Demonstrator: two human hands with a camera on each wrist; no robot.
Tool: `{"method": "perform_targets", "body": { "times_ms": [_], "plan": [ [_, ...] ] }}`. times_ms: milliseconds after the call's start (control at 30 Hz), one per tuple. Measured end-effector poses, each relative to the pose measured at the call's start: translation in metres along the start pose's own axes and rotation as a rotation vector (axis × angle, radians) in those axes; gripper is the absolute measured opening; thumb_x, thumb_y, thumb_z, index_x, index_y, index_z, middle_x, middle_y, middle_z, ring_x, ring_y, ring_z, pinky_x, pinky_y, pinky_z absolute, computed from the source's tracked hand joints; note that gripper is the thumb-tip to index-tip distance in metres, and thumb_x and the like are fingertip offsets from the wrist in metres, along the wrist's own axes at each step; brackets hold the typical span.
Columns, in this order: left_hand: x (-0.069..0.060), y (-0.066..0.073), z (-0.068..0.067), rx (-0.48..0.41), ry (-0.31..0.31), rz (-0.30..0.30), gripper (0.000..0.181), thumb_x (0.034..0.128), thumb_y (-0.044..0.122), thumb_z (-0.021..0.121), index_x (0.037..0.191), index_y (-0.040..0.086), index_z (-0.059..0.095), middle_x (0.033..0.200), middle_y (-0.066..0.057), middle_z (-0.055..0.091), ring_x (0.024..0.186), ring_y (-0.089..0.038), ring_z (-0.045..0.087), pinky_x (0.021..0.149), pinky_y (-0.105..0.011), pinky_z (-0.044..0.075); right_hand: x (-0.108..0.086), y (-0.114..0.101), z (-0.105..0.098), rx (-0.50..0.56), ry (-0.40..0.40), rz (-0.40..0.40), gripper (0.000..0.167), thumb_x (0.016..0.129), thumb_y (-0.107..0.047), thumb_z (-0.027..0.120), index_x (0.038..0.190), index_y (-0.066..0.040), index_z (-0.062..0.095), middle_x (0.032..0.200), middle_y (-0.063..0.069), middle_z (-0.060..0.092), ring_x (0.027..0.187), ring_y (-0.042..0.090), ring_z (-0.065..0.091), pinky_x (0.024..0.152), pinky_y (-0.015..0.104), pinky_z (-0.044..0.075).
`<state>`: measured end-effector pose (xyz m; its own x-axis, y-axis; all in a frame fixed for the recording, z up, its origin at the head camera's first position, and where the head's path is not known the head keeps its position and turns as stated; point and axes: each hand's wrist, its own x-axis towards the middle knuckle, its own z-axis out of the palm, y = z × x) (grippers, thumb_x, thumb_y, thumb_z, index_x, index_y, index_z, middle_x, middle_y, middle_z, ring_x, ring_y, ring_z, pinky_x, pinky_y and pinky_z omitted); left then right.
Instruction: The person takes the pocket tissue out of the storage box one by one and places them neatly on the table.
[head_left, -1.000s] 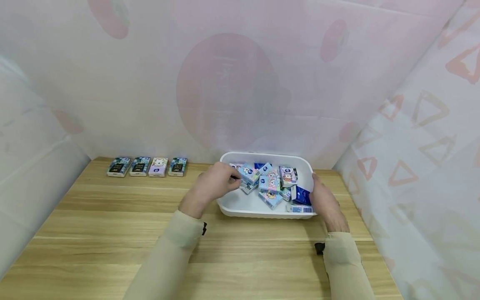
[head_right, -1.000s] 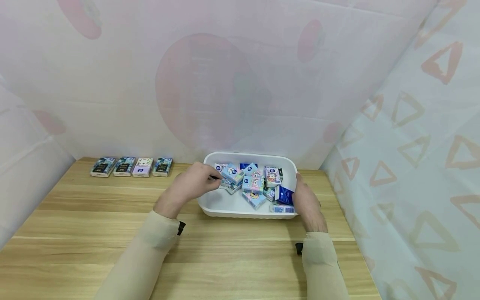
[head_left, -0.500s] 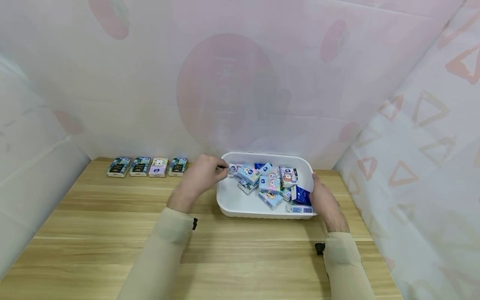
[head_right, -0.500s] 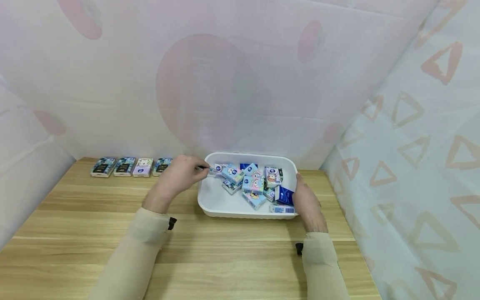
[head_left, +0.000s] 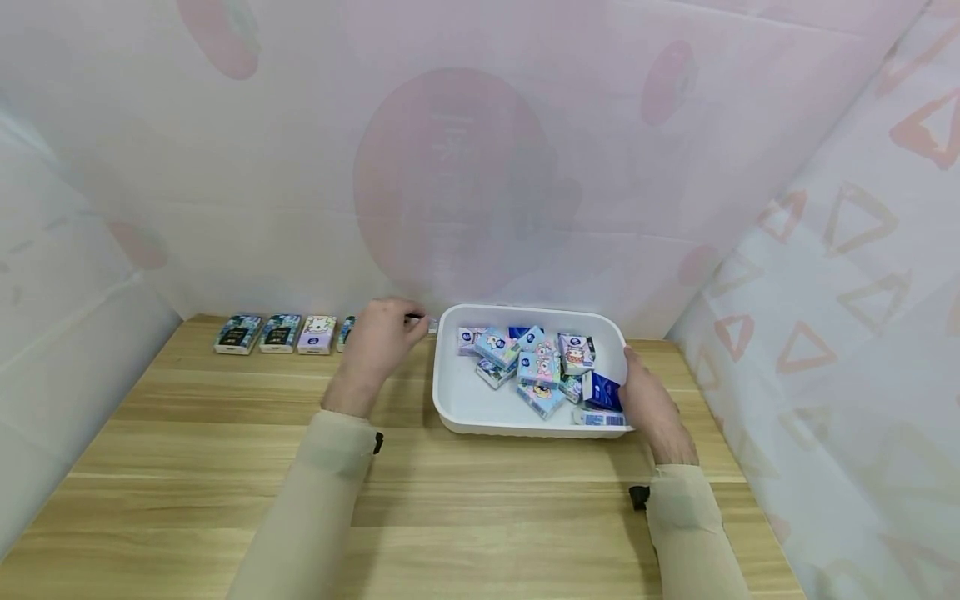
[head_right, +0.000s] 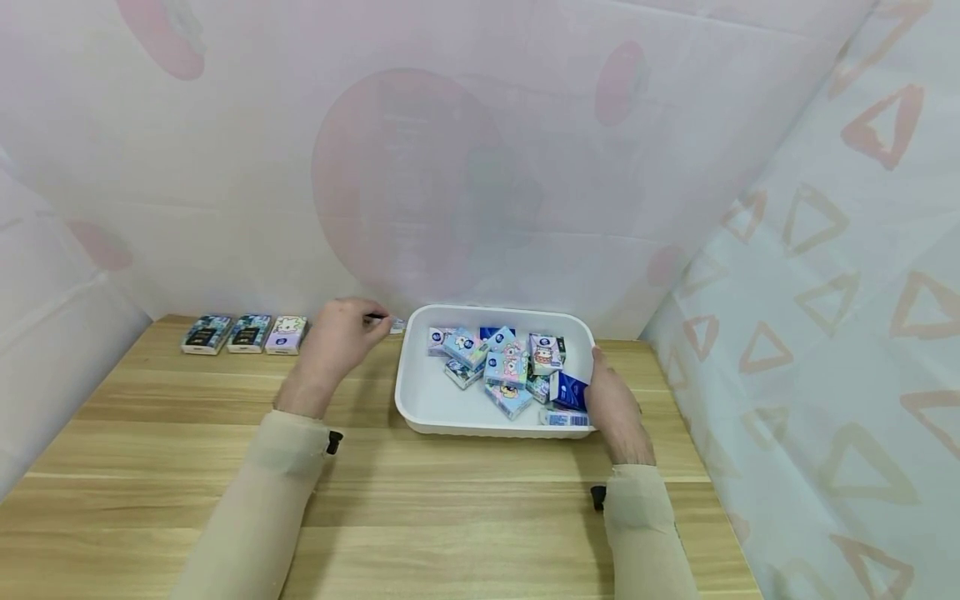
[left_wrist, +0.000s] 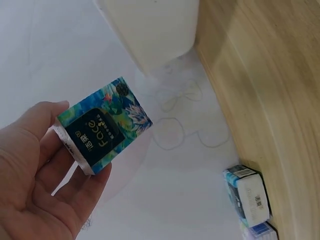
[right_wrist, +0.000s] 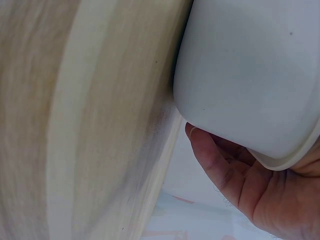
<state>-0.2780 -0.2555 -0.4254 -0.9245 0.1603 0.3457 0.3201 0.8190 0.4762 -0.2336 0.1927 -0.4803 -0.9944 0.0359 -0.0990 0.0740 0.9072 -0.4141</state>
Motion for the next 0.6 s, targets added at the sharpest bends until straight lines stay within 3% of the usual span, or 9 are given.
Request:
{"method": "perform_targets", "body": {
  "times_ms": [167,433,600],
  "plan": [
    [0.001,-0.011,0.002,-0.017,0.019,-0.059,0.024,0.1135,0.023,0.079,0.124,0.005,0.089,0.124,-0.018,0.090,0.113,-0.038,0.088,0.098,-0.057,0.073,-0.002,-0.002,-0.001,-0.006,0.012,-0.010,0.077,0.112,0.004,0.050,0.182,0.011,0.018,0.167,0.047,0.052,0.134,0.058,0.073,0.113,0.073,0.063],
    [0.003,-0.026,0.007,-0.013,-0.042,-0.158,0.026,0.1145,0.028,0.079,0.122,0.005,0.088,0.121,-0.017,0.090,0.114,-0.038,0.086,0.101,-0.057,0.072,-0.002,-0.002,-0.001,-0.006,0.023,-0.024,0.077,0.111,0.004,0.049,0.181,0.012,0.019,0.165,0.048,0.054,0.138,0.061,0.071,0.115,0.074,0.062],
    [0.005,-0.034,0.011,0.010,-0.077,-0.196,0.029,0.1141,0.031,0.080,0.116,0.004,0.089,0.115,-0.017,0.090,0.105,-0.034,0.084,0.091,-0.052,0.072,-0.002,-0.001,0.000,-0.004,0.017,-0.020,0.077,0.111,0.004,0.048,0.181,0.012,0.017,0.167,0.048,0.052,0.137,0.060,0.071,0.113,0.073,0.062]
  ]
}}
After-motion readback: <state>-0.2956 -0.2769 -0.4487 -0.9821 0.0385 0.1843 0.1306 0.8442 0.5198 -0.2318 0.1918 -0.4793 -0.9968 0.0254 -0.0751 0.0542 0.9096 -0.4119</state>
